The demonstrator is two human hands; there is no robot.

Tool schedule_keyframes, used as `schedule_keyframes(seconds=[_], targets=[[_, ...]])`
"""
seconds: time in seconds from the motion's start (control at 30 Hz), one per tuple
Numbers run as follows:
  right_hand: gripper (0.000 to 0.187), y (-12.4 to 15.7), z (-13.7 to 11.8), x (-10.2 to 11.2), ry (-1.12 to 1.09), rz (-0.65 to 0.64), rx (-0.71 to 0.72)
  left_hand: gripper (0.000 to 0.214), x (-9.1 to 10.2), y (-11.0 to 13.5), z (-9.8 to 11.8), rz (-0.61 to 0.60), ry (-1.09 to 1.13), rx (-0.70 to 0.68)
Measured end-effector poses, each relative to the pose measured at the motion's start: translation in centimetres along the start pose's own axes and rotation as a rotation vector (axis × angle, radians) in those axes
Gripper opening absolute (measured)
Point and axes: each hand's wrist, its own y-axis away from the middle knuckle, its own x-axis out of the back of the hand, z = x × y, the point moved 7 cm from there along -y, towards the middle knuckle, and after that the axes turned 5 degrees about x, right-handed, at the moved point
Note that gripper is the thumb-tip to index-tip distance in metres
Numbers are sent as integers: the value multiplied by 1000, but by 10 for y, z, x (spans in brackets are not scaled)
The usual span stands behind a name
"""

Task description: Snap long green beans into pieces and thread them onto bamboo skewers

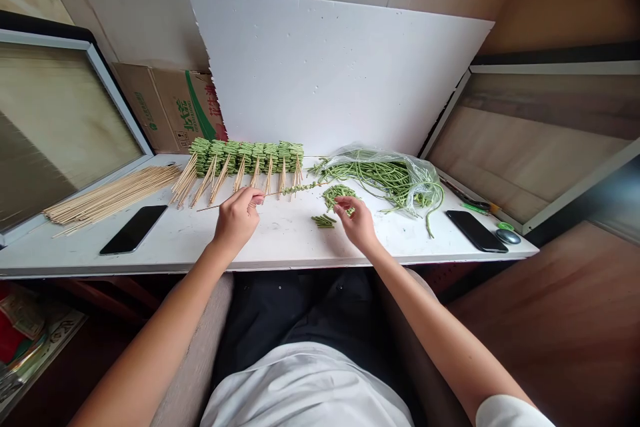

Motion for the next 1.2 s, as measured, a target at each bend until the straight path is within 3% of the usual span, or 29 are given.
schedule_keyframes(seconds=[0.13, 0.3, 0.67, 1.2], targets=[[51, -10, 2, 12, -511, 6, -300, 24, 7, -2, 5, 45, -2, -40], [35, -9, -25, 13, -806, -55, -379, 25, 9, -1, 13, 71, -7, -94], [27, -4, -30, 9, -844, -40, -372, 29, 11, -1, 28, 72, 12, -151], [31, 3, -32, 1, -801, -65, -390, 31, 8, 2, 27, 60, 3, -167]])
